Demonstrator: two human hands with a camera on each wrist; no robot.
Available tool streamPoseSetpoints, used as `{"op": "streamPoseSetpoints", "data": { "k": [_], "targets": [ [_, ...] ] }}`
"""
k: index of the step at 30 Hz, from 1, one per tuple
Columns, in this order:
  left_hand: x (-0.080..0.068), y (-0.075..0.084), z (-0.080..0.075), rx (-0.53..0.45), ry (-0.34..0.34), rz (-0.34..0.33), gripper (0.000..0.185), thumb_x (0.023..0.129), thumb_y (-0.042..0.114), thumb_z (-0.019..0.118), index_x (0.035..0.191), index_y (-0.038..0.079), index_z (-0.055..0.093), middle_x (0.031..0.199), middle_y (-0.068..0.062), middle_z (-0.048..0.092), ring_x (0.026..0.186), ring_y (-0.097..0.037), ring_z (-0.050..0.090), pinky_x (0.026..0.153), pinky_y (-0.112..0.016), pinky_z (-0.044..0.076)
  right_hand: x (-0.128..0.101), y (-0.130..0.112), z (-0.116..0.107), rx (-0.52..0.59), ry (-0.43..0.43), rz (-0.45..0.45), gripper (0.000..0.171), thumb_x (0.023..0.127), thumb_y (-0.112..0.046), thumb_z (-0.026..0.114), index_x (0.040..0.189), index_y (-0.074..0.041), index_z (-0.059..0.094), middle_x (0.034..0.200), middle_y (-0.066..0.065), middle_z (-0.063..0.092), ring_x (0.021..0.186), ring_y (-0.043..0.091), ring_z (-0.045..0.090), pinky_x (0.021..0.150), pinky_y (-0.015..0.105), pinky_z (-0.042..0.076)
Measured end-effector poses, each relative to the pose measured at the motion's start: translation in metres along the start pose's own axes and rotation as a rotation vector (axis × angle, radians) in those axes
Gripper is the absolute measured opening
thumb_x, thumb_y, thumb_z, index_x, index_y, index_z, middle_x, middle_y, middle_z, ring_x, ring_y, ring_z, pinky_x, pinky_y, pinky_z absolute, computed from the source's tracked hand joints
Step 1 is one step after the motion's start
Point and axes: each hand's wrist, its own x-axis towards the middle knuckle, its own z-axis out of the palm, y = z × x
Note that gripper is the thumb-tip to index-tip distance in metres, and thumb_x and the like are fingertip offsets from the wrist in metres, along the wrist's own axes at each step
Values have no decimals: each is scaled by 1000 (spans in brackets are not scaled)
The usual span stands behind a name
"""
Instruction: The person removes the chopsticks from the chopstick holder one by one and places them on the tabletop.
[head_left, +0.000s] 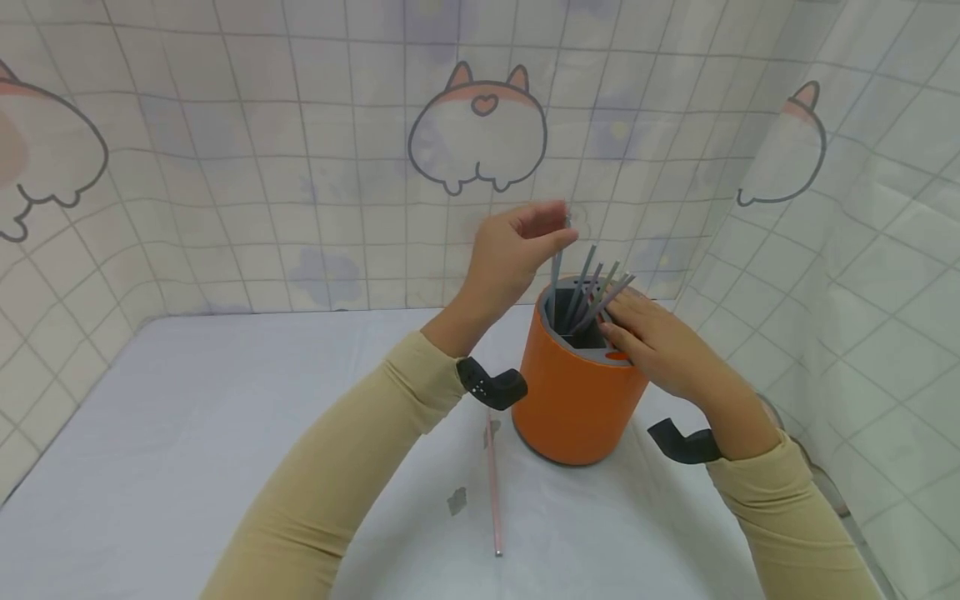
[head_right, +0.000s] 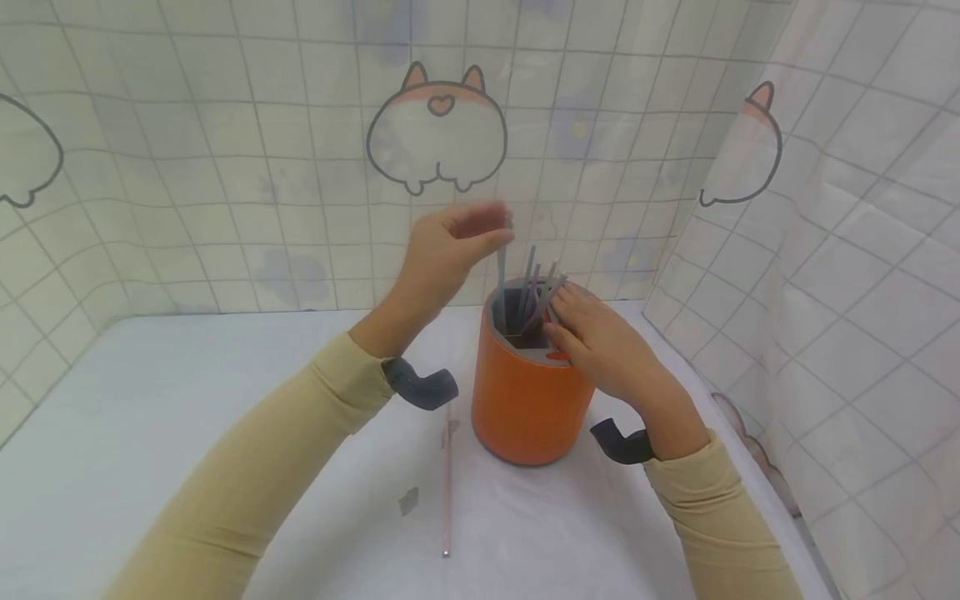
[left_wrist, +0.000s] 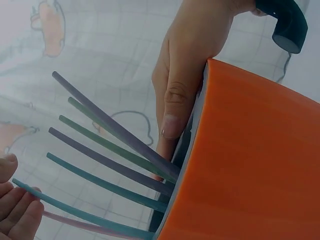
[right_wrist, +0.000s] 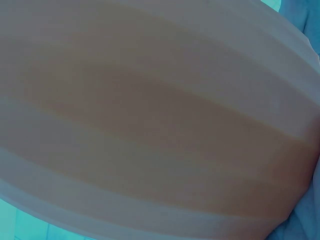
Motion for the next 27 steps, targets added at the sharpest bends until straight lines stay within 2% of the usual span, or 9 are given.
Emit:
{"op": "streamPoseSetpoints", "data": {
  "k": [6,10,15,21,24,27],
  "targets": [
    [1,-6,8,10,-24,-61,32,92,14,72,122,5,70,116,-8,74,109,-14,69,94,-22,57,0,0,0,6,5,-4,59,108,-39,35,156,-6,28,165,16,21,154,40,14,123,62,14],
    [-1,-10,12,72,-41,-103,24,93,18,71,115,8,74,112,-5,76,105,-13,69,92,-23,57,1,0,0,3,7,-5,59,108,-40,35,156,-7,27,165,16,21,154,40,14,123,62,14],
    [-9,-18,12,147,-58,-87,22,94,22,70,112,9,75,110,-4,76,105,-13,69,90,-22,57,1,1,2,4,8,-9,59,108,-40,35,156,-7,27,165,16,20,154,40,14,124,62,13],
    [-14,-23,10,150,-42,-86,21,93,24,72,106,9,77,106,-3,77,101,-12,67,88,-22,58,0,0,2,6,19,-19,58,108,-39,35,156,-7,28,165,16,22,153,40,15,123,62,15],
    [-15,-20,8,159,-26,-85,21,92,26,72,105,10,77,103,-3,77,97,-12,67,85,-22,58,0,1,2,7,31,-30,57,108,-38,36,155,-7,29,165,15,23,153,39,17,123,62,16],
    [-15,-13,5,142,-3,-43,20,92,25,72,102,9,78,97,-4,78,93,-11,69,82,-21,57,1,1,3,8,41,-43,56,108,-37,37,156,-8,29,164,14,25,153,38,18,123,61,17]
  ]
}}
